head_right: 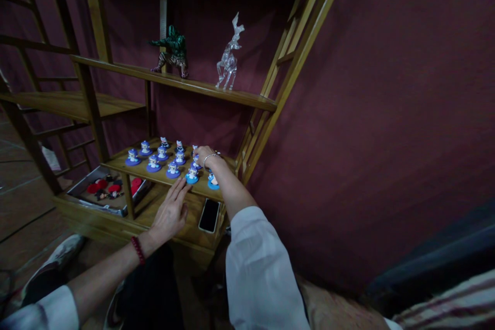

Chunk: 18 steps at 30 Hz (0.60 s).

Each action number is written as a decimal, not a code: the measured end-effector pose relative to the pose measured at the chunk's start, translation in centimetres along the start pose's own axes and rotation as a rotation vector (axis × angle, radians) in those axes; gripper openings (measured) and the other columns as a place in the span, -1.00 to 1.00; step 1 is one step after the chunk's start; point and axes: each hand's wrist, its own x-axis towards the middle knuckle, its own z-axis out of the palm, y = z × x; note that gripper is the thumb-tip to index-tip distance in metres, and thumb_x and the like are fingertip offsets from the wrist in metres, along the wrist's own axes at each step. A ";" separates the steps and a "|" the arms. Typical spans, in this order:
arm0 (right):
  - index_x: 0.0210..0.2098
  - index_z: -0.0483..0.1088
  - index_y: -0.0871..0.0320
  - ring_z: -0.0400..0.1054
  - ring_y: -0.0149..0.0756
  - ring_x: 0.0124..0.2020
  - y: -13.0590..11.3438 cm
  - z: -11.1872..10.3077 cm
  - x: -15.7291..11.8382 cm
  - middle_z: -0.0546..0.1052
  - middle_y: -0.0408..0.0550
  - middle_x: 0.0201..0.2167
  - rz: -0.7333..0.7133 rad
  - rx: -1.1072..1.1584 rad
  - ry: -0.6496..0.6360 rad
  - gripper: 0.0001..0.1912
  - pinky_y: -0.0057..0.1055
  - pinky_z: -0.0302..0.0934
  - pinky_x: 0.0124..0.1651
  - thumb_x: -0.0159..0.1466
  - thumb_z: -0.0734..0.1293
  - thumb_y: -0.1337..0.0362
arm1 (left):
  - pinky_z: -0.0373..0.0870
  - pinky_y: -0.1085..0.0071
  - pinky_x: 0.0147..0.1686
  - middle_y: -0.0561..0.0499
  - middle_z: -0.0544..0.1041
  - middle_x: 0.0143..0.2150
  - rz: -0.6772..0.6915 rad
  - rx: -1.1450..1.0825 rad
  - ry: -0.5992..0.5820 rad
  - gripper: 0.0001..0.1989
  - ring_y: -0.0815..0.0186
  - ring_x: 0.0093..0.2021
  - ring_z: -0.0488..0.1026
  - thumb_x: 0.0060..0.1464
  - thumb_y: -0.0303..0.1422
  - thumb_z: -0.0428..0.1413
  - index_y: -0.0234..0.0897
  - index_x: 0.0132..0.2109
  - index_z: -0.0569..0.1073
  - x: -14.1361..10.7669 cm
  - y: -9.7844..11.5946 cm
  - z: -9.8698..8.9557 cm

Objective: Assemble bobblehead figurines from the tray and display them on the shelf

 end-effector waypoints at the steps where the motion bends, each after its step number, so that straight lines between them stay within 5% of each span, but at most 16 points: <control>1: -0.14 0.43 0.08 0.36 -0.29 -0.14 0.0 0.0 0.0 0.50 -0.08 -0.16 -0.002 0.003 0.001 -0.64 -0.56 0.18 -0.16 0.03 0.33 0.34 | 0.12 0.13 0.15 -0.15 0.09 0.23 -0.002 0.005 -0.005 -0.42 0.18 0.27 -0.15 -0.09 -0.64 -0.12 -0.35 0.14 0.11 0.0 0.0 0.0; 18: -0.16 0.44 0.10 0.37 -0.25 -0.14 -0.4 0.0 0.4 0.50 -0.05 -0.16 0.012 -0.027 -0.007 -0.65 -0.56 0.18 -0.16 0.02 0.34 0.36 | 0.09 0.15 0.17 -0.11 0.07 0.25 0.018 0.008 -0.016 -0.36 0.22 0.28 -0.16 -0.14 -0.66 -0.12 -0.34 0.16 0.08 -0.3 -0.4 -0.1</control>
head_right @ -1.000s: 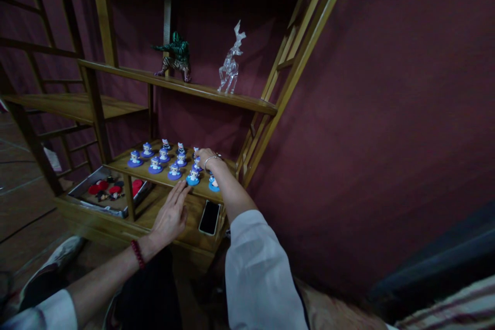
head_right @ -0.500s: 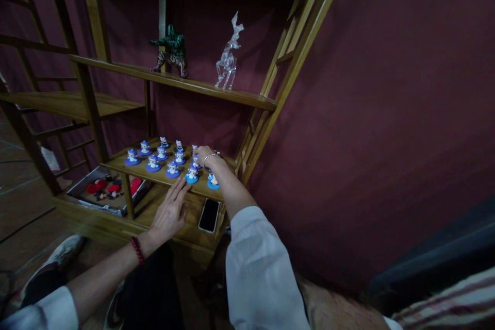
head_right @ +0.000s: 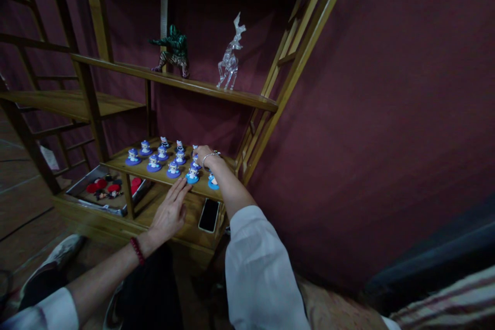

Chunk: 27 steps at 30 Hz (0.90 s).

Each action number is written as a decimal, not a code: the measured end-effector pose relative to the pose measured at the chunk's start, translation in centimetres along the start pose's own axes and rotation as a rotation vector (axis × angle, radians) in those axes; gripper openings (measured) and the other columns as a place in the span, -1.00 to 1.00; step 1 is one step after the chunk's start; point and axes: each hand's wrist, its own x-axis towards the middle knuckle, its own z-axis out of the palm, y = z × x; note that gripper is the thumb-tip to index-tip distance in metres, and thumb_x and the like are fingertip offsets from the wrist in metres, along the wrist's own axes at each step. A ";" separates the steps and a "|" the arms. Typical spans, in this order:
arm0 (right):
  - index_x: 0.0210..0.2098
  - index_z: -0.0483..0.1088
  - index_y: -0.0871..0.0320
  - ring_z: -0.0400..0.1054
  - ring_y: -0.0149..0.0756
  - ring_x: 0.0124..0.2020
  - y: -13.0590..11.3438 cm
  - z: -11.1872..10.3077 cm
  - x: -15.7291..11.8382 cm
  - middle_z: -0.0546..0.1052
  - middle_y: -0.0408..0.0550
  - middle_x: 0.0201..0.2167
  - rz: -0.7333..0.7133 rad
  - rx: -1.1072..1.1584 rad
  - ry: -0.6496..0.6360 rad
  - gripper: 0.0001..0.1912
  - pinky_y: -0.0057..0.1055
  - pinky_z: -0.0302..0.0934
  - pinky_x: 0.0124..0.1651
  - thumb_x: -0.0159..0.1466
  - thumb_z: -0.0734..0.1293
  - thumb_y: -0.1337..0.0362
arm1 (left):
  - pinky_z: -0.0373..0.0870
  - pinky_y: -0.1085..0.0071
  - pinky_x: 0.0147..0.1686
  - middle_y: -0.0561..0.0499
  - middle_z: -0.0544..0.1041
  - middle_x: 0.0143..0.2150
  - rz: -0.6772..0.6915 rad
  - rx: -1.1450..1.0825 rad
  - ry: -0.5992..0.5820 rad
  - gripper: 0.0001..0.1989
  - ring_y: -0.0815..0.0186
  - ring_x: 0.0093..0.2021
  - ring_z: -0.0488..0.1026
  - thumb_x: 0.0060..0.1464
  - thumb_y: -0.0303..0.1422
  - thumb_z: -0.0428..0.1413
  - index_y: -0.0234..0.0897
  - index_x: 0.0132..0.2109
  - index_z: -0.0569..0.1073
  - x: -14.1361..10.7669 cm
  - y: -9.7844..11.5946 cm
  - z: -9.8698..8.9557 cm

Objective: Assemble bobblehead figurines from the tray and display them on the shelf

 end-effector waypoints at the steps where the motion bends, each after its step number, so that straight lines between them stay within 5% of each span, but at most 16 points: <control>1: -0.16 0.43 0.10 0.36 -0.25 -0.14 0.0 0.0 0.0 0.50 -0.05 -0.16 -0.002 -0.002 -0.001 -0.65 -0.55 0.18 -0.15 0.02 0.34 0.36 | 0.08 0.15 0.17 -0.11 0.07 0.25 0.001 0.004 -0.002 -0.36 0.22 0.28 -0.17 -0.14 -0.66 -0.13 -0.35 0.16 0.09 0.0 0.0 0.0; 11: -0.05 0.35 0.04 0.33 -0.27 -0.08 0.1 -0.4 -0.7 0.46 -0.10 -0.08 0.005 0.063 0.024 -0.56 -0.51 0.16 -0.09 0.04 0.34 0.31 | 0.07 0.19 0.18 -0.10 0.06 0.25 -0.006 0.014 -0.022 -0.37 0.23 0.27 -0.16 -0.15 -0.66 -0.12 -0.36 0.15 0.12 0.0 0.0 -0.2; 17: -0.16 0.43 0.10 0.37 -0.39 -0.19 -0.3 -3.0 -2.7 0.52 -0.11 -0.23 -0.081 0.155 0.163 -0.75 -0.56 0.16 -0.16 0.17 0.24 0.26 | 0.08 0.18 0.18 -0.12 0.08 0.24 0.006 0.021 -0.011 -0.39 0.21 0.27 -0.14 -0.15 -0.67 -0.11 -0.37 0.13 0.14 -0.1 0.0 -0.3; 27: -0.14 0.41 0.06 0.38 -0.38 -0.25 -1.9 -3.0 -4.4 0.52 -0.15 -0.25 -0.191 0.044 -0.046 -0.63 -0.59 0.15 -0.31 0.03 0.37 0.20 | 0.10 0.13 0.17 -0.12 0.08 0.24 0.037 0.013 0.016 -0.35 0.18 0.27 -0.14 -0.16 -0.67 -0.11 -0.35 0.16 0.10 -0.1 -0.2 -0.1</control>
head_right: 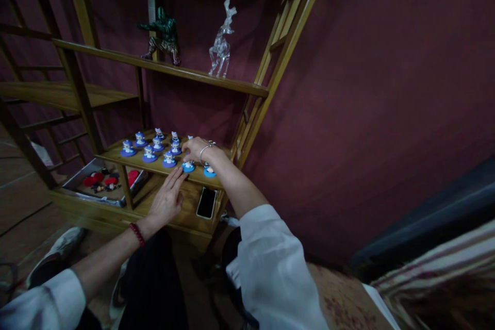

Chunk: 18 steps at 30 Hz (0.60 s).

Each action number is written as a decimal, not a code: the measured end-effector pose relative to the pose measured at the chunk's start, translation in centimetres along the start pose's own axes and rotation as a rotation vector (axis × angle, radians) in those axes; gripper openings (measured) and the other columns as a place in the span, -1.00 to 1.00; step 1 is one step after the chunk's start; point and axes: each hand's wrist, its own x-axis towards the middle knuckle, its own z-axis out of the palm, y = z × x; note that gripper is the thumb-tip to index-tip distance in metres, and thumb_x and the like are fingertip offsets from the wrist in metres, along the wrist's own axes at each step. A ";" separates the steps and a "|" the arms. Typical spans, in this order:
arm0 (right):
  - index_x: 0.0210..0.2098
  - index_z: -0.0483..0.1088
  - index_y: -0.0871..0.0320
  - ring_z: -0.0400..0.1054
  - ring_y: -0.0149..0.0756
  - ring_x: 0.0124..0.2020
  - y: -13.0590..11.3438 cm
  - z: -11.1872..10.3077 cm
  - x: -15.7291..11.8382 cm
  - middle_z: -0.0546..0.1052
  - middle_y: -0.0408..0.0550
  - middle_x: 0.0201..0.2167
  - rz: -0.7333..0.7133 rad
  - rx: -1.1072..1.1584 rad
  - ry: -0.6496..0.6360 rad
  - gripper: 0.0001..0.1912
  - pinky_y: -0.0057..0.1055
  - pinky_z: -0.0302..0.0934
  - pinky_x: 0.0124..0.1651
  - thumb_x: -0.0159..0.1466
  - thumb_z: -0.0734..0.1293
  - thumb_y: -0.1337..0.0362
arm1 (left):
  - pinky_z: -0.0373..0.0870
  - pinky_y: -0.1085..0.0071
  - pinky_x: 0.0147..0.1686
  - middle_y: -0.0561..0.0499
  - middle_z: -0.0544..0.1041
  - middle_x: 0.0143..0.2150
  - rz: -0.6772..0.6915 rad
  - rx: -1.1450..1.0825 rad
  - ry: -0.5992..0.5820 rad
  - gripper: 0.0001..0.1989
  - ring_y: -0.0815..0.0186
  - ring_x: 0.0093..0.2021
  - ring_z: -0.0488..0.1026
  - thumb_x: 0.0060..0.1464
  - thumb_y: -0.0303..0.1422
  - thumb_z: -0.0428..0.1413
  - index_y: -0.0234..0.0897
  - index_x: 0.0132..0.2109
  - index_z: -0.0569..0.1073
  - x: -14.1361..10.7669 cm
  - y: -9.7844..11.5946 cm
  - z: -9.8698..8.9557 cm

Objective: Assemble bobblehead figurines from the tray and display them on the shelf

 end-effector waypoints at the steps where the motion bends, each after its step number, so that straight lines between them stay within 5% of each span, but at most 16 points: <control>1: -0.14 0.40 0.06 0.38 -0.37 -0.24 -0.1 0.2 0.0 0.52 -0.15 -0.24 -0.002 -0.021 -0.017 -0.63 -0.58 0.15 -0.31 0.03 0.37 0.20 | 0.09 0.13 0.17 -0.12 0.08 0.24 0.000 0.000 -0.003 -0.36 0.18 0.27 -0.14 -0.15 -0.67 -0.11 -0.35 0.16 0.10 0.0 0.0 0.0; 18: -0.25 0.47 0.08 0.38 -0.33 -0.23 -0.5 0.9 0.3 0.53 -0.11 -0.27 -0.007 -0.101 -0.095 -0.75 -0.58 0.12 -0.31 0.05 0.33 0.26 | 0.06 0.18 0.19 -0.14 0.13 0.22 0.008 -0.007 -0.005 -0.38 0.22 0.27 -0.11 -0.16 -0.69 -0.12 -0.41 0.13 0.14 0.0 -0.2 0.0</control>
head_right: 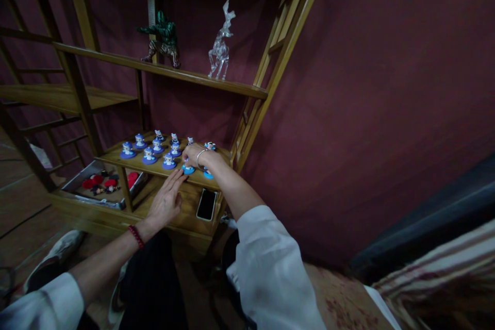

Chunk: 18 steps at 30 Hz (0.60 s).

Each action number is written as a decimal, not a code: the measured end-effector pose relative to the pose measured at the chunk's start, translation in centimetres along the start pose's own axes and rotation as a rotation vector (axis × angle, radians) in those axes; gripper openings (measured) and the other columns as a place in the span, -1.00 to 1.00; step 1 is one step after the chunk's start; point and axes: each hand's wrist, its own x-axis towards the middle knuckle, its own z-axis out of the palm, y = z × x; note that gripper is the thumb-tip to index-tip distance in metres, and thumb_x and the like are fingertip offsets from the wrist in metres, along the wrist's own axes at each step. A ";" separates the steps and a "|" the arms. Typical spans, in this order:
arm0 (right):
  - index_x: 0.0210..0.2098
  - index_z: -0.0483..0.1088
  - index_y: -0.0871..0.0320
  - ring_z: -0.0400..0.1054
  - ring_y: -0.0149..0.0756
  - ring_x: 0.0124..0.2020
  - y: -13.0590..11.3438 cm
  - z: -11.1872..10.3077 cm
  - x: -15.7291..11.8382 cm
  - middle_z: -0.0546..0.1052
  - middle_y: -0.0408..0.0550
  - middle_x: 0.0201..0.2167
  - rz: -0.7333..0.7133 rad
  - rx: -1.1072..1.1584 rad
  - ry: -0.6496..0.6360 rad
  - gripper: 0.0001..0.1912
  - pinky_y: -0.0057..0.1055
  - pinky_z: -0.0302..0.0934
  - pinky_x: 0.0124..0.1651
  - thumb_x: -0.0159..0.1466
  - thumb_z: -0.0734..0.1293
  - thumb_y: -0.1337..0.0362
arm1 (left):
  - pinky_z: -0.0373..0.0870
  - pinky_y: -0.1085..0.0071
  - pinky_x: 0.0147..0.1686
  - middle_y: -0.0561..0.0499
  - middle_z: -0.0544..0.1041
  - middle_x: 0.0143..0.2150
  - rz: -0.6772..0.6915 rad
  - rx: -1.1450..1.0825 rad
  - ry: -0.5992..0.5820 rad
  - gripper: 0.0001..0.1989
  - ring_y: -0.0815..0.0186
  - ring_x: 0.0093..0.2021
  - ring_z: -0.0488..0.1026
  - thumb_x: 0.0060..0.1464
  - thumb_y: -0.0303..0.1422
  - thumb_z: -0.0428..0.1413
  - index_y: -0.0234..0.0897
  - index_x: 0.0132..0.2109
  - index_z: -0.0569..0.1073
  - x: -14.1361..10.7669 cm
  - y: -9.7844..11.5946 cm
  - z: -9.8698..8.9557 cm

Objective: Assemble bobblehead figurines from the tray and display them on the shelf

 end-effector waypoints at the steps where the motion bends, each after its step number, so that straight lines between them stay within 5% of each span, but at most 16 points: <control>1: -0.25 0.47 0.09 0.38 -0.33 -0.24 0.0 0.0 0.0 0.53 -0.11 -0.28 -0.002 -0.004 -0.005 -0.75 -0.58 0.12 -0.31 0.05 0.33 0.27 | 0.06 0.18 0.20 -0.15 0.14 0.21 0.001 0.004 -0.002 -0.38 0.23 0.26 -0.11 -0.16 -0.69 -0.12 -0.42 0.13 0.14 0.0 0.0 0.0; 18: -0.18 0.44 0.09 0.36 -0.34 -0.21 -0.5 -0.5 0.2 0.51 -0.10 -0.22 -0.007 -0.055 -0.073 -0.70 -0.58 0.12 -0.32 0.06 0.31 0.25 | 0.09 0.14 0.17 -0.15 0.11 0.23 -0.019 -0.020 -0.007 -0.38 0.20 0.26 -0.11 -0.14 -0.68 -0.12 -0.38 0.14 0.13 0.1 0.1 -0.1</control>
